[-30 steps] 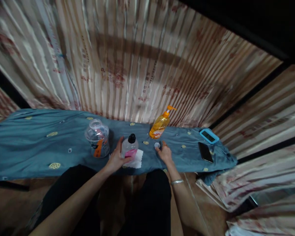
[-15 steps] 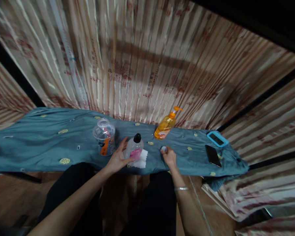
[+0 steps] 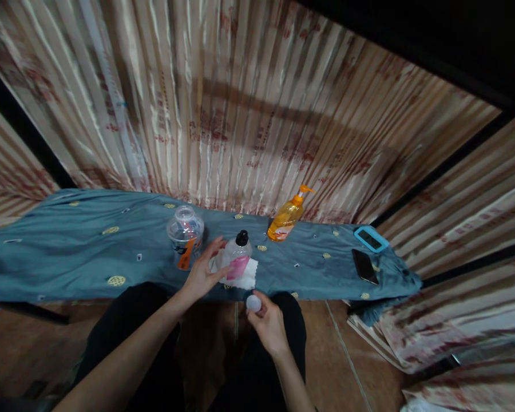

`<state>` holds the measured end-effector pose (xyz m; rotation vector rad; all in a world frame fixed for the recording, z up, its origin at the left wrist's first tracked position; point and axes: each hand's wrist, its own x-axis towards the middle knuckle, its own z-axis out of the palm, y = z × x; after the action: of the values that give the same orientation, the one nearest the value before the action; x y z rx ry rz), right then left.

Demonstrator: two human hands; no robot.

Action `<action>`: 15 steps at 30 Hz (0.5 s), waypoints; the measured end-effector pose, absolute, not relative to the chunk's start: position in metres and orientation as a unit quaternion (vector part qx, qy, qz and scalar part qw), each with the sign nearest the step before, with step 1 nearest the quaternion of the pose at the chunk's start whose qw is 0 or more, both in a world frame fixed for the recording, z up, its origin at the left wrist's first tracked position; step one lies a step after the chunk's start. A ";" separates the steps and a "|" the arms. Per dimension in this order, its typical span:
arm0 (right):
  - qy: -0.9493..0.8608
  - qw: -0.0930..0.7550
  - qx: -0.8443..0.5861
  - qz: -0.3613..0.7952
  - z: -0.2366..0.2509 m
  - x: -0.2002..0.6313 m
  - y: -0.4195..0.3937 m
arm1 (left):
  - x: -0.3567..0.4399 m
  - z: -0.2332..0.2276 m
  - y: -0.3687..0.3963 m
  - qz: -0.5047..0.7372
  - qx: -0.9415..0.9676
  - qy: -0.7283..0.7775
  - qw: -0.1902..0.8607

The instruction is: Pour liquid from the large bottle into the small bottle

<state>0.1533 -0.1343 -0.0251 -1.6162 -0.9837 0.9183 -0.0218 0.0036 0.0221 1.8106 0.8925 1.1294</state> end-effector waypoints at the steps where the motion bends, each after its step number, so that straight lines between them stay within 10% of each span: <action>1: -0.388 0.505 -0.659 0.400 -0.031 0.138 -0.142 | -0.022 0.023 0.003 0.450 0.719 0.351 0.396; 15: -0.383 0.548 -0.633 0.391 -0.020 0.112 -0.141 | -0.021 0.017 0.001 0.473 0.754 0.334 0.310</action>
<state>0.1117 -0.1407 -0.0196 -1.4999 -0.9074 0.9257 -0.0212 0.0013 0.0171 1.9908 0.8833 1.2486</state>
